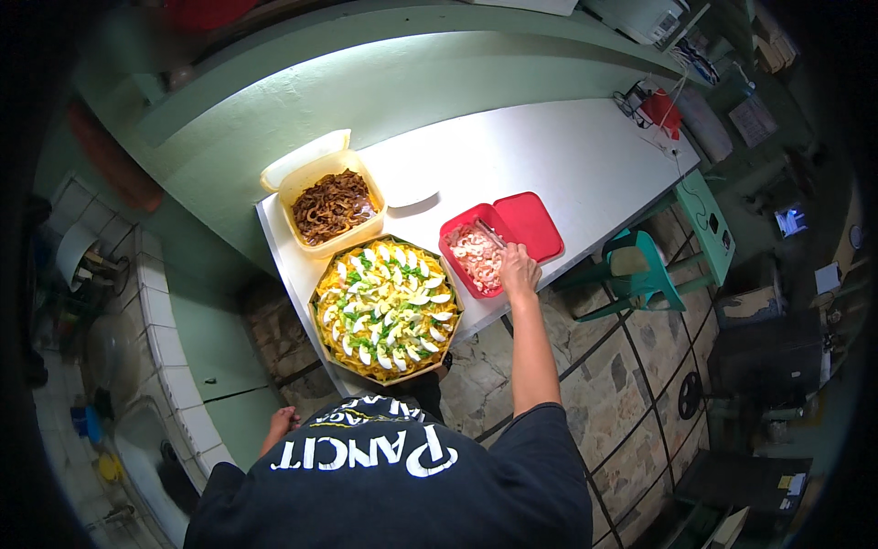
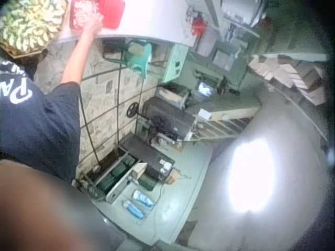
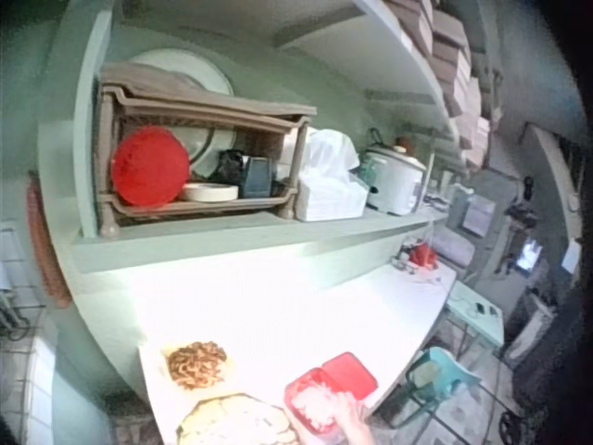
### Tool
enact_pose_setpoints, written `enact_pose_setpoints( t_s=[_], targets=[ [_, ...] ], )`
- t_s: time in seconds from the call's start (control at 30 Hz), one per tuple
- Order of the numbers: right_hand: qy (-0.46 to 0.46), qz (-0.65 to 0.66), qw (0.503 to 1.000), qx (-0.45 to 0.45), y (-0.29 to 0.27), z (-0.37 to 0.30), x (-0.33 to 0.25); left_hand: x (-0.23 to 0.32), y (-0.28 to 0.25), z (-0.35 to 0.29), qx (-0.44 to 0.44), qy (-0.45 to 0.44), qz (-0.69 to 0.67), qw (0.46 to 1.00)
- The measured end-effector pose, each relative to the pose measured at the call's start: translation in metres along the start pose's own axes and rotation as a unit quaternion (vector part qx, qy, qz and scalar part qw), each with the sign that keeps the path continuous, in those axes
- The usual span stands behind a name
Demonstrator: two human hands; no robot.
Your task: The person places a large round tray of food on a counter and uses tongs to transfer small white pieces from a red container onto the tray. The person repeatedly picks up pieces and arranges them on the tray surface.
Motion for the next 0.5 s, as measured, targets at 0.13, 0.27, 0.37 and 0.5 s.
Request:
enact_pose_setpoints(
  t_s=[0.13,0.27,0.37,0.5],
  targets=[
    [0.015,0.094,0.994,0.046,-0.037,-0.01,0.019,0.005,0.003,0.0,0.008,0.007,-0.035,0.999],
    [0.004,0.306,0.951,-0.039,-0.033,-0.053,0.003,-0.003,0.007,0.0,0.002,-0.015,-0.009,1.0],
    [-0.013,0.358,0.926,-0.121,-0.001,-0.082,-0.048,-0.01,0.007,-0.001,0.006,-0.026,0.003,1.0],
    [-0.056,0.316,0.94,-0.112,0.01,-0.103,-0.08,-0.005,0.008,0.0,0.005,-0.014,-0.012,1.0]
  ],
)
Point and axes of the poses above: each hand's wrist, its own z-axis towards the middle knuckle, its own y-axis out of the palm, x = y × z, the point moved 9 cm from there along z, towards the middle knuckle, and after that the axes turned 9 degrees about y, right-handed, at the moved point
